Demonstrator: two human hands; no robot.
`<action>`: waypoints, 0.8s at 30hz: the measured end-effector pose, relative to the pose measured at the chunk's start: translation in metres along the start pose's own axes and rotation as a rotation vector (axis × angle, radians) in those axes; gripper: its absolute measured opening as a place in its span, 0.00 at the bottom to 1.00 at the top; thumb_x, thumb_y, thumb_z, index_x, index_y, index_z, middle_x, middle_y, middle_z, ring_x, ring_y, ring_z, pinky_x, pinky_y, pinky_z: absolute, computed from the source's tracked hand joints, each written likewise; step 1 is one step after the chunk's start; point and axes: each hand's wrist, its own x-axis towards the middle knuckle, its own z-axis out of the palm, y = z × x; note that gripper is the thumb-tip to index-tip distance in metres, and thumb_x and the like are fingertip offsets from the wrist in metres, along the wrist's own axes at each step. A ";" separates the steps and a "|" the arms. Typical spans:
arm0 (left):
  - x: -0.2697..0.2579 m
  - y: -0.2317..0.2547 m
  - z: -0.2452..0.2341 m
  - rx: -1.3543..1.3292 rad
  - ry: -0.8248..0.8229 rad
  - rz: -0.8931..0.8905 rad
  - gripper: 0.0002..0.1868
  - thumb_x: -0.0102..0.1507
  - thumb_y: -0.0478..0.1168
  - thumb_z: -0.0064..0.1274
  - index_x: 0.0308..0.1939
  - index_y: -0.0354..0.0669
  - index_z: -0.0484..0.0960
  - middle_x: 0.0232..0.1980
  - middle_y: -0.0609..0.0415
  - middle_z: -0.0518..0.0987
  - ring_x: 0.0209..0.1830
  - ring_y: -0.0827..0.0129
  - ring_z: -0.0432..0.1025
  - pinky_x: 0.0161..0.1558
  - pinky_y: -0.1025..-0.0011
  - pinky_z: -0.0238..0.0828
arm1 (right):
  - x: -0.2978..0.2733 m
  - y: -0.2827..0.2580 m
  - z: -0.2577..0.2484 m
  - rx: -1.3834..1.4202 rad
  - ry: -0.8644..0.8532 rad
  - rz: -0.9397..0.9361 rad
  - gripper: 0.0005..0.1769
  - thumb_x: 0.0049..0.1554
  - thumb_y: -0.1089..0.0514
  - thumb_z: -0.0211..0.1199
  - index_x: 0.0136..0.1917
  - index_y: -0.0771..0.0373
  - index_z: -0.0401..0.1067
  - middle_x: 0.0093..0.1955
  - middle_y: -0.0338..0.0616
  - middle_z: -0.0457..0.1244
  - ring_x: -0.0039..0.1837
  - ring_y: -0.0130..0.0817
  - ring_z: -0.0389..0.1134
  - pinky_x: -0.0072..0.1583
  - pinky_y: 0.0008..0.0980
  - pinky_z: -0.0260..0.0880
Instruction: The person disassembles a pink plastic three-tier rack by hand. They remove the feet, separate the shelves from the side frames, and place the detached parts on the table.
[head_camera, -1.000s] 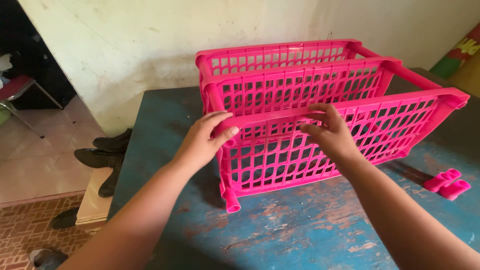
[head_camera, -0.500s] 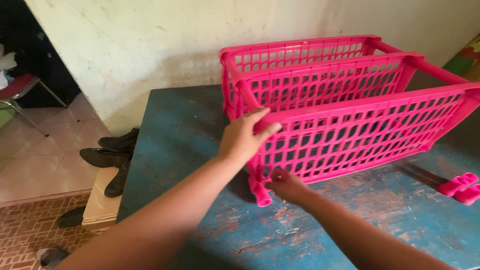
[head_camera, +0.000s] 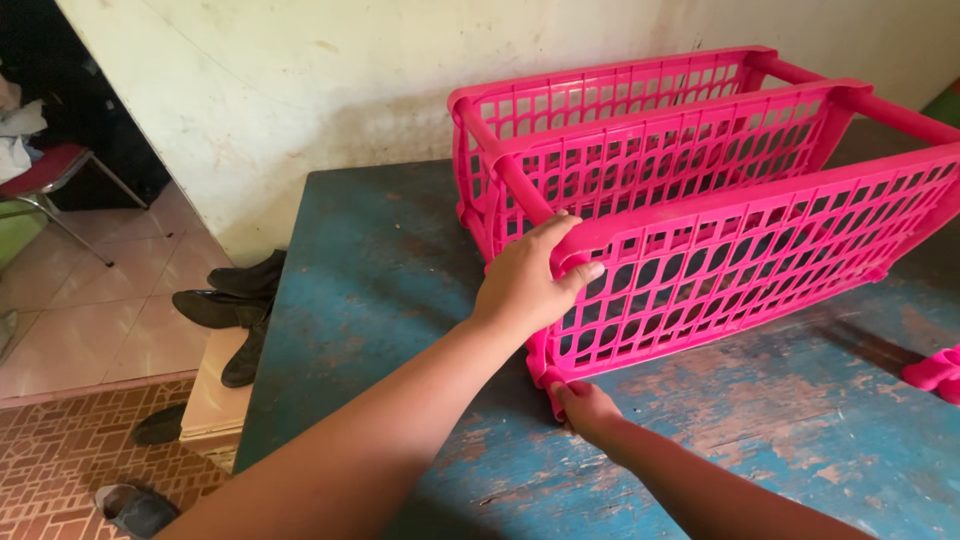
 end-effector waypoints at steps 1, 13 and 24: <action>0.000 0.000 0.002 -0.010 -0.003 -0.008 0.35 0.59 0.54 0.63 0.65 0.38 0.76 0.68 0.42 0.75 0.67 0.50 0.71 0.64 0.60 0.69 | 0.004 0.003 0.002 0.116 -0.035 0.046 0.28 0.62 0.36 0.51 0.43 0.65 0.72 0.36 0.46 0.66 0.38 0.37 0.67 0.42 0.37 0.69; 0.004 0.005 0.010 0.033 -0.035 -0.036 0.36 0.61 0.55 0.60 0.67 0.38 0.73 0.71 0.43 0.73 0.70 0.50 0.68 0.67 0.59 0.65 | -0.030 -0.012 -0.023 0.781 -0.368 0.315 0.22 0.68 0.44 0.43 0.50 0.63 0.68 0.38 0.45 0.62 0.35 0.32 0.57 0.41 0.32 0.64; 0.025 -0.021 0.012 0.043 -0.016 -0.013 0.33 0.60 0.51 0.61 0.64 0.37 0.75 0.66 0.40 0.76 0.67 0.50 0.71 0.67 0.60 0.66 | -0.071 -0.015 -0.043 1.280 -0.524 0.540 0.24 0.67 0.47 0.38 0.40 0.62 0.67 0.28 0.35 0.55 0.27 0.23 0.49 0.28 0.24 0.48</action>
